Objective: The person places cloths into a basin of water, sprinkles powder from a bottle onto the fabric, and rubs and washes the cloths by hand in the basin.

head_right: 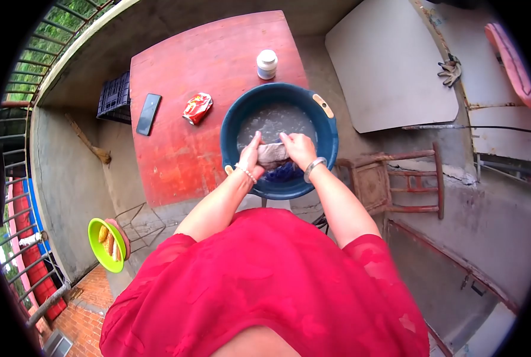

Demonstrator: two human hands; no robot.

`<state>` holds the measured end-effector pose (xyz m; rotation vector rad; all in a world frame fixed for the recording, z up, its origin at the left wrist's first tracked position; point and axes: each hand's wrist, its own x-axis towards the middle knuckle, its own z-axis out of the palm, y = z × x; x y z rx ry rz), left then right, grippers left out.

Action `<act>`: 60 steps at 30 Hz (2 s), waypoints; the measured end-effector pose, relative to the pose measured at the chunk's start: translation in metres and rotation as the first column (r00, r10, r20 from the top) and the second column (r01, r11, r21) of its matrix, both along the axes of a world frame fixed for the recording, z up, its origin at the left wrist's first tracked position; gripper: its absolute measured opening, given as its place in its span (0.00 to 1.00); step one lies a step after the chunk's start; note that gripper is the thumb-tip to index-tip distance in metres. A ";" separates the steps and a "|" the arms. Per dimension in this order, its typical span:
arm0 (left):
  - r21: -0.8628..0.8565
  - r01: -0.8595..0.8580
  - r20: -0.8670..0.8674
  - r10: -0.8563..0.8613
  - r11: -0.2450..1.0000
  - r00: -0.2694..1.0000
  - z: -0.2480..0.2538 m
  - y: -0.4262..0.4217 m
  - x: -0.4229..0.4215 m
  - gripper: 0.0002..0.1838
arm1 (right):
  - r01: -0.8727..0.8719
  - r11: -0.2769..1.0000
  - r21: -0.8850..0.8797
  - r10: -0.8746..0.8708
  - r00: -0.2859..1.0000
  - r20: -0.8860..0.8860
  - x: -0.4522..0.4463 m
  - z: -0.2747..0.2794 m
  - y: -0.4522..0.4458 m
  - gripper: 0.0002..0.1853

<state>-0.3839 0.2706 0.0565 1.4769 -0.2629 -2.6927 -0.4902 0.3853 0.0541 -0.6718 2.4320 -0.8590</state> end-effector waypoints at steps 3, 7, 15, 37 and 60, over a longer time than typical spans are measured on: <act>-0.112 -0.109 -0.219 0.082 0.988 0.972 -0.024 -0.016 0.015 0.06 | 0.152 0.985 0.085 -0.168 0.705 0.689 -0.019 0.025 0.022 0.19; -0.165 -0.072 -0.282 0.022 0.984 0.959 -0.025 -0.018 0.015 0.16 | 0.159 0.974 -0.161 0.053 0.535 0.843 -0.022 0.031 0.041 0.12; -0.078 -0.059 -0.485 0.014 0.995 0.874 0.003 -0.020 -0.009 0.16 | 0.227 0.924 -0.306 0.162 0.493 0.855 -0.004 0.048 0.012 0.22; -0.683 0.665 0.171 -0.819 0.302 0.548 0.042 -0.062 0.011 0.23 | 0.407 0.714 -0.570 -0.098 0.864 0.494 -0.022 0.081 -0.009 0.04; -0.930 0.361 0.334 -0.572 -0.070 0.749 0.001 -0.018 0.001 0.13 | -0.326 0.942 -0.076 0.294 0.914 -0.281 -0.100 0.076 -0.101 0.14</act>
